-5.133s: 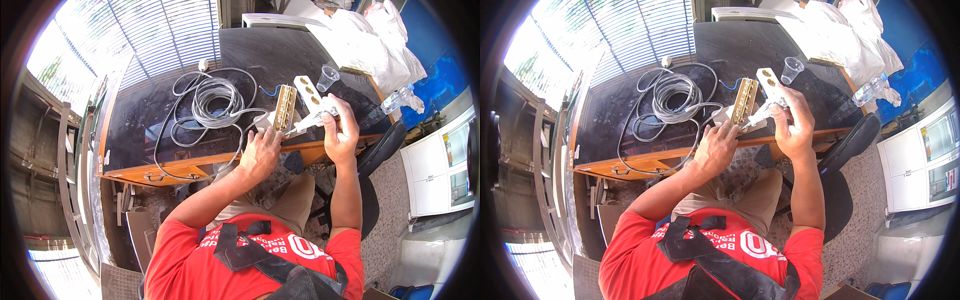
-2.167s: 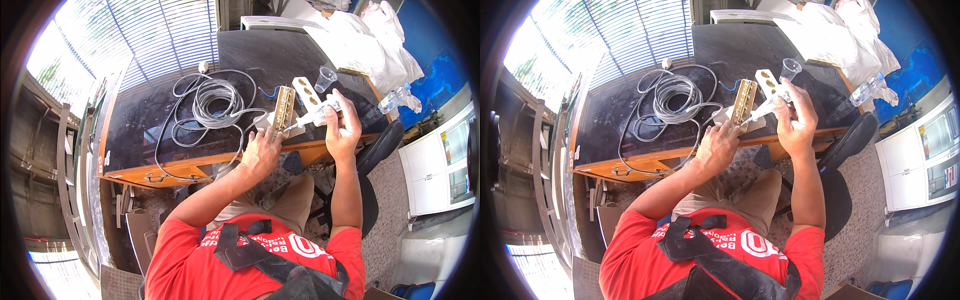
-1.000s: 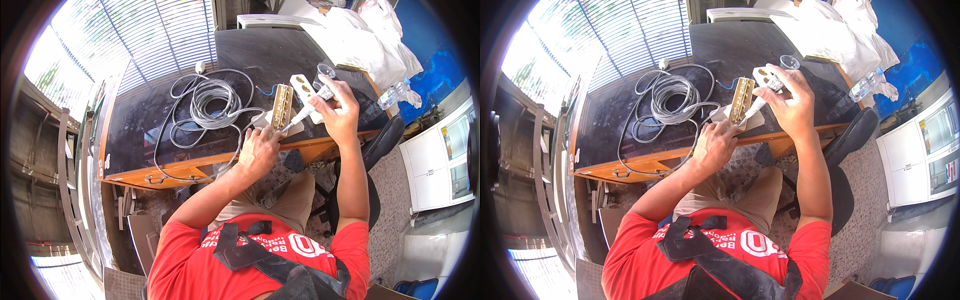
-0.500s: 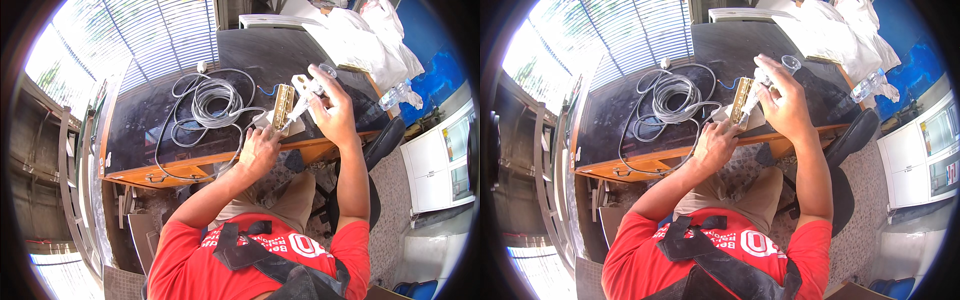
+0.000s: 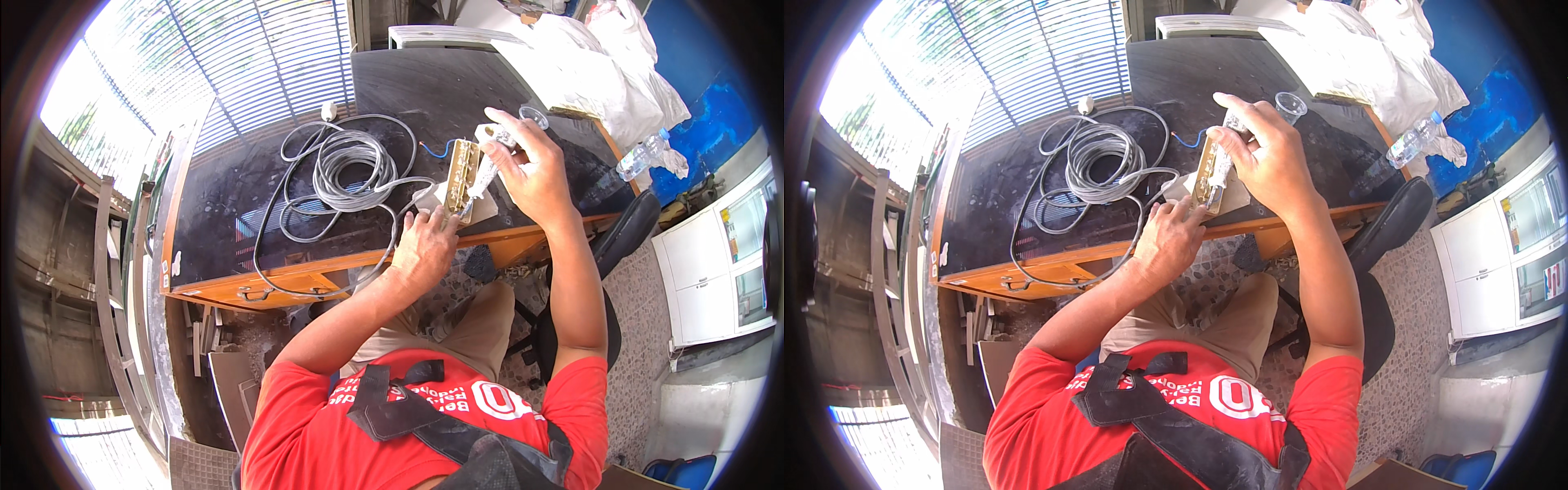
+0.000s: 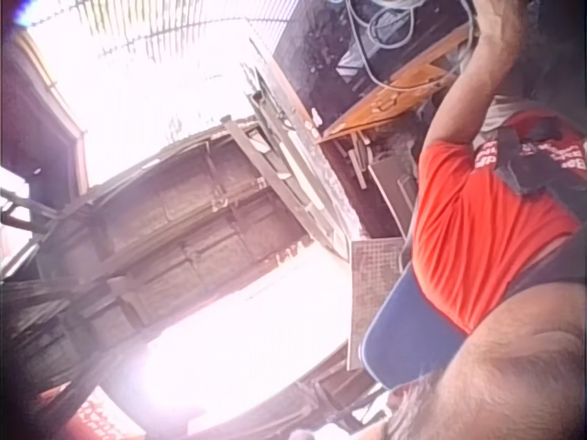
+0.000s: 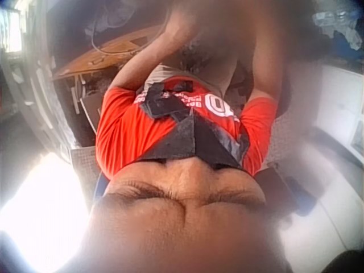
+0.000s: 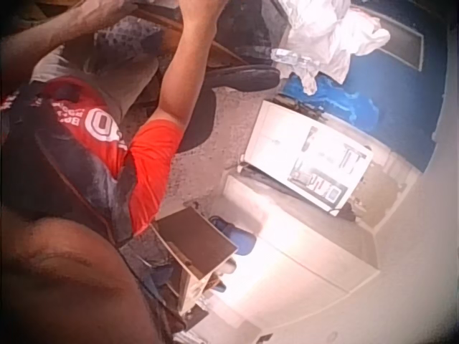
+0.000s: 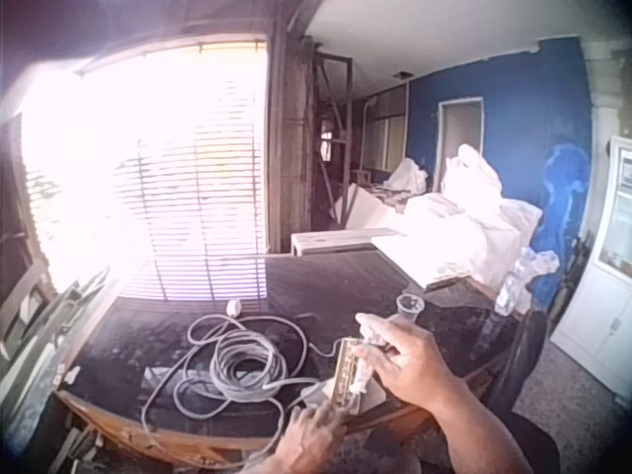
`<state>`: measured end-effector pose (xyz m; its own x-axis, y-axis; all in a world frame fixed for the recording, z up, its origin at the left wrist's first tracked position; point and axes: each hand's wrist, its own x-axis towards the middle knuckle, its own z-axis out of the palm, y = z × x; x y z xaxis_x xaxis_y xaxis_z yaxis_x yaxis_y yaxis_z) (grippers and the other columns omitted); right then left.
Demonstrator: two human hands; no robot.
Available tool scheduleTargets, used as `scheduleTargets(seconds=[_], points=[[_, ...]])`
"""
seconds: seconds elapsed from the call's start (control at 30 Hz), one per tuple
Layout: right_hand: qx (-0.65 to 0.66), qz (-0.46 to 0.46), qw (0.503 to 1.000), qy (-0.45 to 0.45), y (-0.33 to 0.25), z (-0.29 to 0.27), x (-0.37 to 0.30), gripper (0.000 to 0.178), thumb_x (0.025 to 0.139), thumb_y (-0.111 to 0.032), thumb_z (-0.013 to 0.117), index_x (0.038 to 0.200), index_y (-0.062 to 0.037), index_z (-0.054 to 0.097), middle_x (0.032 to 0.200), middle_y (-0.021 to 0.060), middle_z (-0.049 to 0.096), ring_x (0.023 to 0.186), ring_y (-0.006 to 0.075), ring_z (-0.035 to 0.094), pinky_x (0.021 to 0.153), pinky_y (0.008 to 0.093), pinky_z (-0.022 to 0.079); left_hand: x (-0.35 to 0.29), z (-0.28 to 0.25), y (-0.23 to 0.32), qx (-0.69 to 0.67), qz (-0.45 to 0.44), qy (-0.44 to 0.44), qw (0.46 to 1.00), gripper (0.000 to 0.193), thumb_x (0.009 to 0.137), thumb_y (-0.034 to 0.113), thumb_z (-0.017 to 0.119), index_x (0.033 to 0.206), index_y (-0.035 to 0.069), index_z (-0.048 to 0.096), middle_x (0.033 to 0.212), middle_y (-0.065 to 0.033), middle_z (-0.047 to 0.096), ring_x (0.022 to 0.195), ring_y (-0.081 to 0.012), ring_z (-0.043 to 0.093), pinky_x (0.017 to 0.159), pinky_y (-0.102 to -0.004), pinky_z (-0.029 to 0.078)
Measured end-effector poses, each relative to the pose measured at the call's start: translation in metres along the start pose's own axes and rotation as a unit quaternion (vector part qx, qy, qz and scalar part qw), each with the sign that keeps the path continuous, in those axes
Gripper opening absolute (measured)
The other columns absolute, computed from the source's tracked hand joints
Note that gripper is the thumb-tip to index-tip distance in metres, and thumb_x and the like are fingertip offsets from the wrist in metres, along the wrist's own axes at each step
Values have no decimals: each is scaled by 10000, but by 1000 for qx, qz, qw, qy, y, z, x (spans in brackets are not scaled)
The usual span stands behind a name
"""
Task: The person prepares an extension cord for assembly by manipulating the wire ends by hand and then inserting the wires into the internal terminals of an open power strip housing using a small screwdriver to secure them.
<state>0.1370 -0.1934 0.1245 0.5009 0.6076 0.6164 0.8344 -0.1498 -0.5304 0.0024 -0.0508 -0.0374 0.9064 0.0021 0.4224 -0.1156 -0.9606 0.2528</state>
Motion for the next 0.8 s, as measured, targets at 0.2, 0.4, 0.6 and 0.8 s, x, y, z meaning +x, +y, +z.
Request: scheduleTargets(seconds=[0.2, 0.4, 0.6, 0.8], points=[[-20, -93, 994, 62, -1, 5, -6, 388, 1005, -97, 760, 1384, -42, 696, 1193, 159, 708, 965, 226, 735, 765, 335, 648, 0, -3, 0, 1, 8, -5, 1000, 443, 970, 205, 719, 1376, 42, 652, 1365, -244, 623, 1159, -421, 646, 1043, -578, 493], [-22, -70, 996, 45, -2, -1, -10, 409, 992, -91, 773, 1391, -44, 695, 1198, 161, 708, 979, 219, 735, 772, 335, 651, 0, -2, -1, 2, 3, -41, 999, 512, 997, 221, 661, 1458, 11, 584, 1397, -230, 566, 1218, -400, 592, 1109, -640, 448], [-57, -104, 991, 62, 0, -3, -10, 464, 966, -123, 812, 1407, -52, 690, 1178, 133, 713, 963, 186, 730, 762, 309, 639, 2, -6, 2, 9, 11, -16, 1000, 430, 980, 199, 706, 1374, 37, 646, 1349, -246, 622, 1156, -419, 646, 1037, -560, 497], [-11, -40, 999, 19, -10, -4, -14, 499, 942, -80, 820, 1421, -44, 683, 1219, 119, 713, 973, 170, 728, 771, 305, 635, 1, -5, -1, 14, 16, -14, 1000, 429, 980, 194, 705, 1376, 41, 640, 1329, -245, 623, 1143, -415, 647, 1021, -552, 505]])
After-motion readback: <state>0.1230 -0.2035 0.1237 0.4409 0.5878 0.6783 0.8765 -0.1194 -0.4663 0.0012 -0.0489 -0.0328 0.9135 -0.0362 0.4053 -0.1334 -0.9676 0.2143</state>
